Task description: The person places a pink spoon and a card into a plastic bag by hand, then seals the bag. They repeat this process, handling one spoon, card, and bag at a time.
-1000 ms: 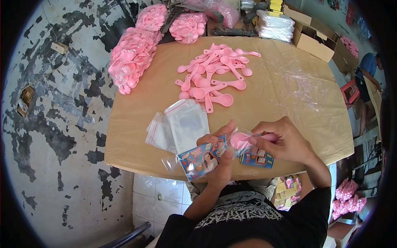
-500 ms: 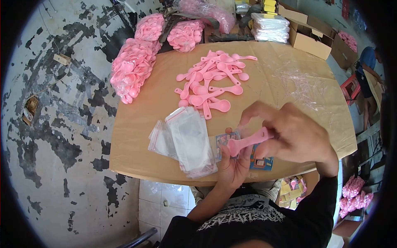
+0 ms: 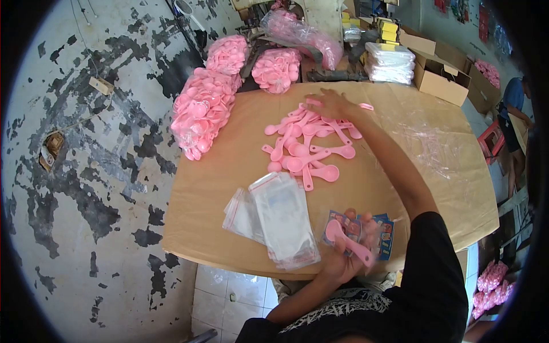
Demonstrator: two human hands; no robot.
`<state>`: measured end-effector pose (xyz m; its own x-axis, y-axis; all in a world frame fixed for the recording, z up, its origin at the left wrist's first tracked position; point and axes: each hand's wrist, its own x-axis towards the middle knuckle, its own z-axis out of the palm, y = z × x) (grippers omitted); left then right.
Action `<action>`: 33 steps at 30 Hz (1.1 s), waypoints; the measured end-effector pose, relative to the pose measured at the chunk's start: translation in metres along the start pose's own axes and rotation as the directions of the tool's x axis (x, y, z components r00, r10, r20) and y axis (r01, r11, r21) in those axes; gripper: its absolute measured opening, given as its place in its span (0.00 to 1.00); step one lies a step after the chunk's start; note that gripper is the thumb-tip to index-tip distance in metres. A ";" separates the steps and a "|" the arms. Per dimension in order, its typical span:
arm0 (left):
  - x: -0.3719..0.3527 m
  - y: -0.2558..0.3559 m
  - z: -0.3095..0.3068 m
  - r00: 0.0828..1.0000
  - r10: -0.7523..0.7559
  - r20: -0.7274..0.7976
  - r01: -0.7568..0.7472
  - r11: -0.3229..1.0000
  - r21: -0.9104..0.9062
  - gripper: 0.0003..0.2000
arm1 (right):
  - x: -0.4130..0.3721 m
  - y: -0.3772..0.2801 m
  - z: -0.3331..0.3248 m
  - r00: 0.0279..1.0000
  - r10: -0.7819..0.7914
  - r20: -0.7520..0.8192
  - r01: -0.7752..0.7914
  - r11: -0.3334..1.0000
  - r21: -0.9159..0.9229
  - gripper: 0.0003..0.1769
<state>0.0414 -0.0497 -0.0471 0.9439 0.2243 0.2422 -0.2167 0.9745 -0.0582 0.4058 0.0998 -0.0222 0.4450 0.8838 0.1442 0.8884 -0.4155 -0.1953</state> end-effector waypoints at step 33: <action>-0.028 0.009 -0.025 0.963 -0.141 0.230 0.074 0.958 0.278 0.32 | -0.014 0.008 -0.020 0.997 -0.011 0.075 0.000 0.990 0.140 0.27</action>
<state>0.0190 -0.0473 -0.0786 0.8824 0.0788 0.4638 -0.2065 0.9507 0.2314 0.4084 0.0797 -0.0063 0.4257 0.9019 0.0729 0.8640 -0.3812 -0.3291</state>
